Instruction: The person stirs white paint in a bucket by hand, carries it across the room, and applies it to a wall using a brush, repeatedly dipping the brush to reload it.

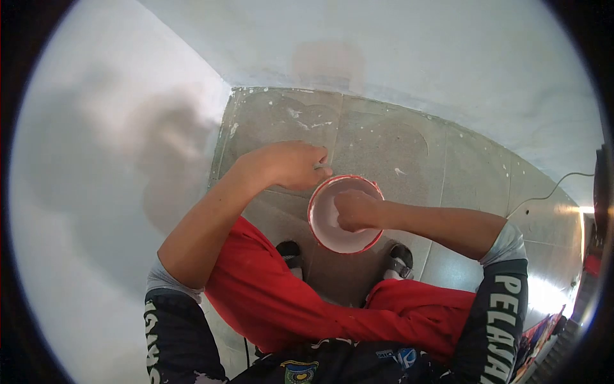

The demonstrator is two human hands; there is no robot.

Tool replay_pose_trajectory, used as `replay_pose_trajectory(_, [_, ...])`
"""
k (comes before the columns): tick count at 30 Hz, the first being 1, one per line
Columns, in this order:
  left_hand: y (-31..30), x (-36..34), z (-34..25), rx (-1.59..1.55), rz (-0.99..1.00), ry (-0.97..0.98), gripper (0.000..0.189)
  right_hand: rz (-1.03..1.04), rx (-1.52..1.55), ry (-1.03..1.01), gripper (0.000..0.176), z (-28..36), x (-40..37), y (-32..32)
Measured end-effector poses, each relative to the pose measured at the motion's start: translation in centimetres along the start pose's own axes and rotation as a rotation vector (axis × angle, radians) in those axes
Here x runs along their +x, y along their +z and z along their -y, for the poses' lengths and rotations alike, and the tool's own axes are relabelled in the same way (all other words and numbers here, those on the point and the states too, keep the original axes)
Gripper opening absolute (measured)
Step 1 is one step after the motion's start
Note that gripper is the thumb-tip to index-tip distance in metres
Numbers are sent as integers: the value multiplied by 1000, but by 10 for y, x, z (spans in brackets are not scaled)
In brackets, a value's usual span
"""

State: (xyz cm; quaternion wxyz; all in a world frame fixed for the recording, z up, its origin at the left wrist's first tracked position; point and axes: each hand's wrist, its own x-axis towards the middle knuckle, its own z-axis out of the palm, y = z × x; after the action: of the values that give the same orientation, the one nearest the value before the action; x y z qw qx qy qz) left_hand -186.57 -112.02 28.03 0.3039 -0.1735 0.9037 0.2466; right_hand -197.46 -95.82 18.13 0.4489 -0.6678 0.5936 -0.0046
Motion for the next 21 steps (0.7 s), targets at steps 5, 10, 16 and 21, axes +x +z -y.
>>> replay_pose_trajectory(5, [-1,-1,4,-17,8,17,41,-91,27,-43,20,-2,10,5])
replay_pose_trajectory(10, [-3,-6,-1,-3,1,20,43,-119,199,168,26,-7,11,6])
replay_pose_trajectory(16, [-6,-12,-9,4,42,-19,43,-50,145,90,35,-4,-23,-13])
replay_pose_trajectory(21, [-1,-11,-6,1,34,-3,42,24,-240,49,43,14,-35,-11])
